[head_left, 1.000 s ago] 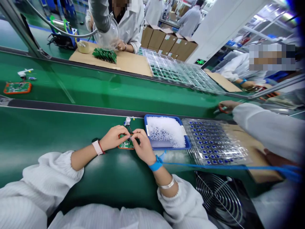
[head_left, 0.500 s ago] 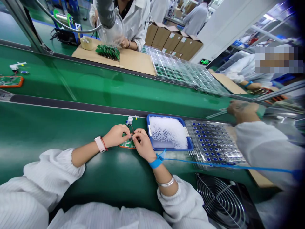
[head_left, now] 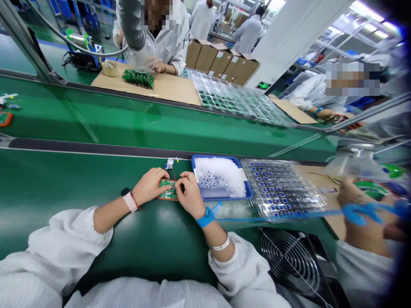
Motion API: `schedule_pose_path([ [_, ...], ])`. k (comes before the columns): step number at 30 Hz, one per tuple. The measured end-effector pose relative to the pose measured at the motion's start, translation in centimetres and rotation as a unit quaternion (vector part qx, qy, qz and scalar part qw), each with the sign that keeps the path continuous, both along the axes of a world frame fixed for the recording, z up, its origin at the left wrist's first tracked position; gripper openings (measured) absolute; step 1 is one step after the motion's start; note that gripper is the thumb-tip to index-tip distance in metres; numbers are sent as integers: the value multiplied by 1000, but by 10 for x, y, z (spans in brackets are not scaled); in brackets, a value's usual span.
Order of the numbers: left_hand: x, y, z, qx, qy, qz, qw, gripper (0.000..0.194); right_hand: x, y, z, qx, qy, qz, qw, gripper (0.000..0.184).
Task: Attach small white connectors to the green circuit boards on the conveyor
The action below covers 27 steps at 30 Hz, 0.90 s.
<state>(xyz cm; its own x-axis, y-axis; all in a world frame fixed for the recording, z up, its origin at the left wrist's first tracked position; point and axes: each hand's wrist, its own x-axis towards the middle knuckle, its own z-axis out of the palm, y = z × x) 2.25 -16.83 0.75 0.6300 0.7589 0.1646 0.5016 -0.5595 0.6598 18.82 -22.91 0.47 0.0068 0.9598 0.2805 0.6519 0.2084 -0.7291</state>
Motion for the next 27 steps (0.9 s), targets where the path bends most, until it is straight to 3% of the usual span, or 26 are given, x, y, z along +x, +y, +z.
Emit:
schedule_pose_path([
  [4,-11,-14,-3,88,47,-87,991,60,54,-3,16,79,-75,-101,989,11],
  [7,-12,-16,0,76,65,-90,991,62,121,-9,15,63,-148,-223,961,11],
  [10,-7,-5,8,-43,16,-56,997,66,169,-20,5,-21,-190,-254,948,14],
  [12,-2,12,15,-162,-67,-28,984,64,181,-25,-2,-52,-197,-225,953,15],
  [14,1,35,24,-230,-161,6,960,58,180,-27,-5,-60,-194,-191,960,16],
  [16,2,65,33,-192,-232,68,951,58,174,-25,-6,-58,-194,-174,964,15],
  [18,-1,97,38,-62,-260,142,953,68,169,-21,-7,-51,-201,-175,962,15],
  [21,-16,139,33,111,-194,235,946,78,165,-17,-9,-47,-207,-185,960,15],
  [24,-38,166,14,137,-76,271,950,77,165,-14,-14,-63,-205,-198,956,14],
  [27,-57,177,-3,127,30,265,955,76,164,-13,-17,-73,-203,-206,954,11],
])
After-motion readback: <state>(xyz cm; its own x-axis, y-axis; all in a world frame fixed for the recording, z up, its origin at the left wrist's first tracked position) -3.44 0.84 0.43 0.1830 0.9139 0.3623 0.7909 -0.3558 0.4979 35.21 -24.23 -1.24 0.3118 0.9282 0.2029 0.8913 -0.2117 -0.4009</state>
